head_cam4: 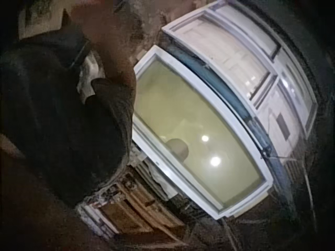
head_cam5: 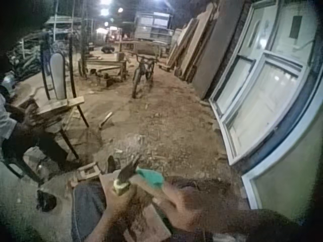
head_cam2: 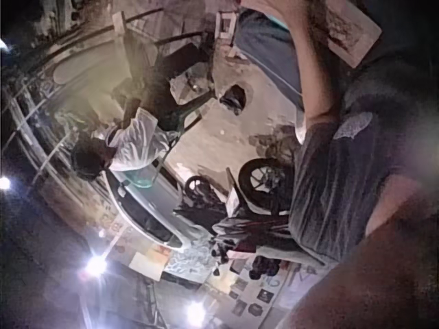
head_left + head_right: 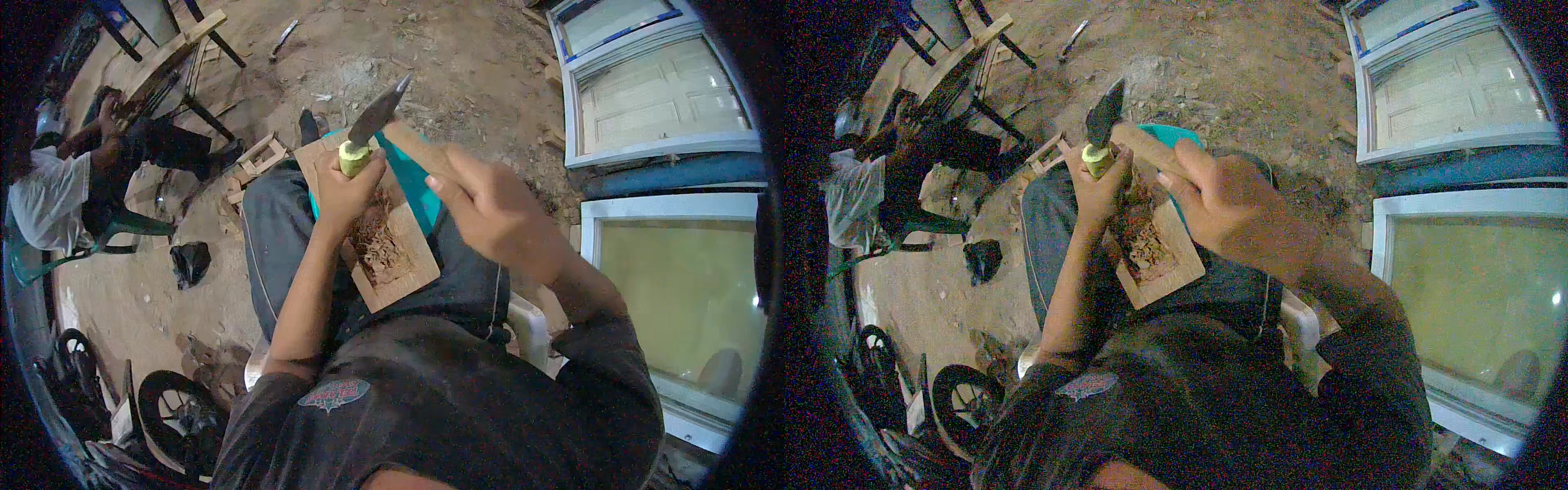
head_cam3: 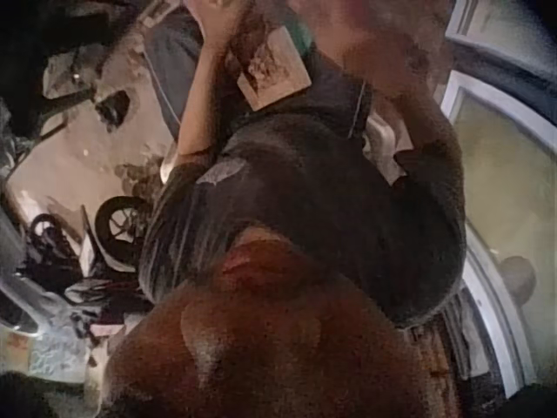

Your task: The person carves a hollow cavity into a rectangular wood block using a chisel and a hammer while sitting in a chair and supporting the wood on a bucket.

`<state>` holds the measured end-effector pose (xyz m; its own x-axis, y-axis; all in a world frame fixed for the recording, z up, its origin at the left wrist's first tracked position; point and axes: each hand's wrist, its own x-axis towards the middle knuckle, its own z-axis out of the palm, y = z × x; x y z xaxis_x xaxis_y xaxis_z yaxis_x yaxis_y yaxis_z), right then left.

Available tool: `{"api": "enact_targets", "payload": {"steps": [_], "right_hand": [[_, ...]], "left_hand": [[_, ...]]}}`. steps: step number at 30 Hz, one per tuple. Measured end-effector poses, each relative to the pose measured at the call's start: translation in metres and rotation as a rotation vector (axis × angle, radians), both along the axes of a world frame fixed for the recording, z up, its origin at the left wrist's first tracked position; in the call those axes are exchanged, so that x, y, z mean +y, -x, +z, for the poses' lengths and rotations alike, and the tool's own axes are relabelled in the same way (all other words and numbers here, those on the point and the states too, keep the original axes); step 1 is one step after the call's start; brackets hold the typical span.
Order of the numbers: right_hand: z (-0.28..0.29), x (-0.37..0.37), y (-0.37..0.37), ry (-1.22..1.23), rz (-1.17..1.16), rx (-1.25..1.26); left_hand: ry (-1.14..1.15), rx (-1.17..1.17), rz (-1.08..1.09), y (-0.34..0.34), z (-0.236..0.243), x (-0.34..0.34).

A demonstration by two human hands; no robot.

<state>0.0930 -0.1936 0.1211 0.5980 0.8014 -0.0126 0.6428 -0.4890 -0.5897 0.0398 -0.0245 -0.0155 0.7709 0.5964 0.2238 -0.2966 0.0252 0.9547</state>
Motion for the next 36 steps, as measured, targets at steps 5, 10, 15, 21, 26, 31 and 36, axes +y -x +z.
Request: {"api": "enact_targets", "payload": {"steps": [5, 10, 15, 21, 26, 31, 36], "right_hand": [[0.028, -0.003, 0.004, -0.34, -0.256, 0.124], [-0.008, -0.007, -0.005, -0.164, -0.002, -0.139], [0.038, -0.001, 0.001, -0.496, -0.337, 0.494], [-0.005, -0.003, -0.016, -0.203, -0.042, -0.112], [0.021, 0.013, -0.017, -0.716, -0.206, 0.369], [-0.007, 0.01, -0.018, -0.114, 0.122, -0.291], [0.052, 0.024, -0.009, -0.67, -0.277, 0.535]], "left_hand": [[-0.134, 0.03, -0.024, 0.004, -0.002, 0.001], [0.045, 0.081, -0.083, 0.002, -0.003, -0.001], [0.061, 0.085, -0.067, 0.002, -0.009, 0.003], [0.023, 0.08, -0.073, 0.0, 0.0, 0.007], [0.048, 0.122, -0.098, 0.001, -0.005, 0.012], [0.087, 0.11, -0.122, 0.0, -0.002, 0.01], [0.021, 0.192, -0.114, -0.001, -0.008, 0.018]]}}
